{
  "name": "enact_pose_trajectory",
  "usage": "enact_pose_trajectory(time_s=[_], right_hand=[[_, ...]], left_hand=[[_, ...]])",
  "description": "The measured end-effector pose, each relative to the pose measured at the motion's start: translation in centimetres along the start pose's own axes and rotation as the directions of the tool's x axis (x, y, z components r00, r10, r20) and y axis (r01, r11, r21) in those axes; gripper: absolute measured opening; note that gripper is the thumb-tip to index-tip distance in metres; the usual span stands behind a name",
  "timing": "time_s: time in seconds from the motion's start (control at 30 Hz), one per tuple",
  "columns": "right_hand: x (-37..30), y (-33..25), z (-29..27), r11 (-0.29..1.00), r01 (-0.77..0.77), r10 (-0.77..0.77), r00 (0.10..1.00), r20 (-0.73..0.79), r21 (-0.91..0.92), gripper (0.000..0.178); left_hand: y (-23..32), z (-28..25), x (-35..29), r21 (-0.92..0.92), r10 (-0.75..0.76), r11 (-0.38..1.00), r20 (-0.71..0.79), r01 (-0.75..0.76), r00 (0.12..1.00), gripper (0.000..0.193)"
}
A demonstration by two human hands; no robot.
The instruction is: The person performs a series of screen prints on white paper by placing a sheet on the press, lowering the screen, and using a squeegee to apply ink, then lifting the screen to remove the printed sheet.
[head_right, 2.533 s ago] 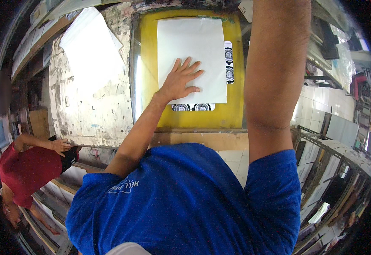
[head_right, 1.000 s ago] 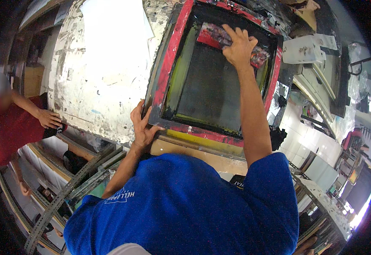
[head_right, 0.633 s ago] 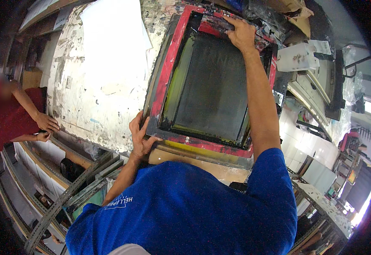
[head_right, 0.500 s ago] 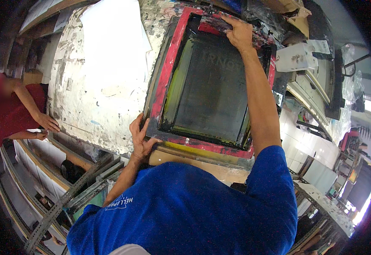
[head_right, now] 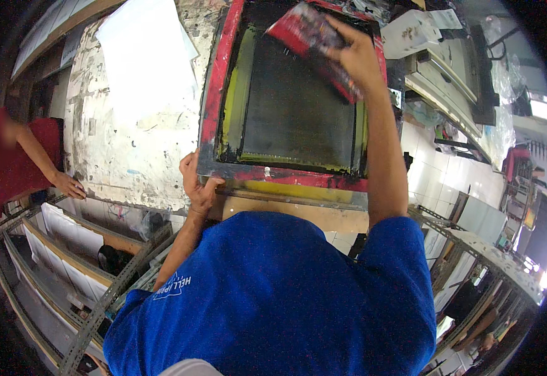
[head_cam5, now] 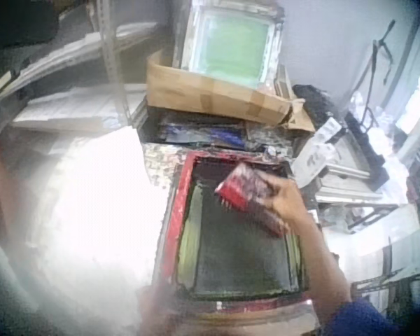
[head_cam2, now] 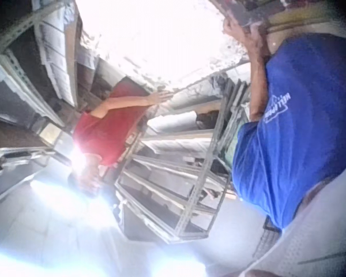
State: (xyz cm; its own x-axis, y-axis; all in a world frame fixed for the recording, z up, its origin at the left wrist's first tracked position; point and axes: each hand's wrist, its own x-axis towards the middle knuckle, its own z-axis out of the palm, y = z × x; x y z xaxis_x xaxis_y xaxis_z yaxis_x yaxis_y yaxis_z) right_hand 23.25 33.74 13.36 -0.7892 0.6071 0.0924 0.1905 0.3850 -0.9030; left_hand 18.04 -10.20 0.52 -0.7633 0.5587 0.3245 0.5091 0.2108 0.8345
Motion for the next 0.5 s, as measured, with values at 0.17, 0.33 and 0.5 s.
enact_pose_trajectory(time_s=[0.17,0.33,0.5], right_hand=[[-11.1,-10.0,1.8,0.989,0.015,-0.004,0.997,0.072,-0.148,0.071],[-13.7,-18.0,1.9,0.626,0.311,-0.309,0.941,0.139,-0.715,0.064],[-9.1,-20.4,-2.2,0.517,0.511,-0.642,0.762,0.084,-0.687,0.057]], left_hand=[[4.7,-0.7,4.2,-0.051,0.109,0.992,-0.16,-0.119,0.981,0.092],[9.6,-0.7,10.1,-0.219,0.089,0.959,-0.365,-0.178,0.927,0.087],[16.0,0.7,18.2,-0.385,0.097,0.863,-0.509,-0.327,0.855,0.07]])
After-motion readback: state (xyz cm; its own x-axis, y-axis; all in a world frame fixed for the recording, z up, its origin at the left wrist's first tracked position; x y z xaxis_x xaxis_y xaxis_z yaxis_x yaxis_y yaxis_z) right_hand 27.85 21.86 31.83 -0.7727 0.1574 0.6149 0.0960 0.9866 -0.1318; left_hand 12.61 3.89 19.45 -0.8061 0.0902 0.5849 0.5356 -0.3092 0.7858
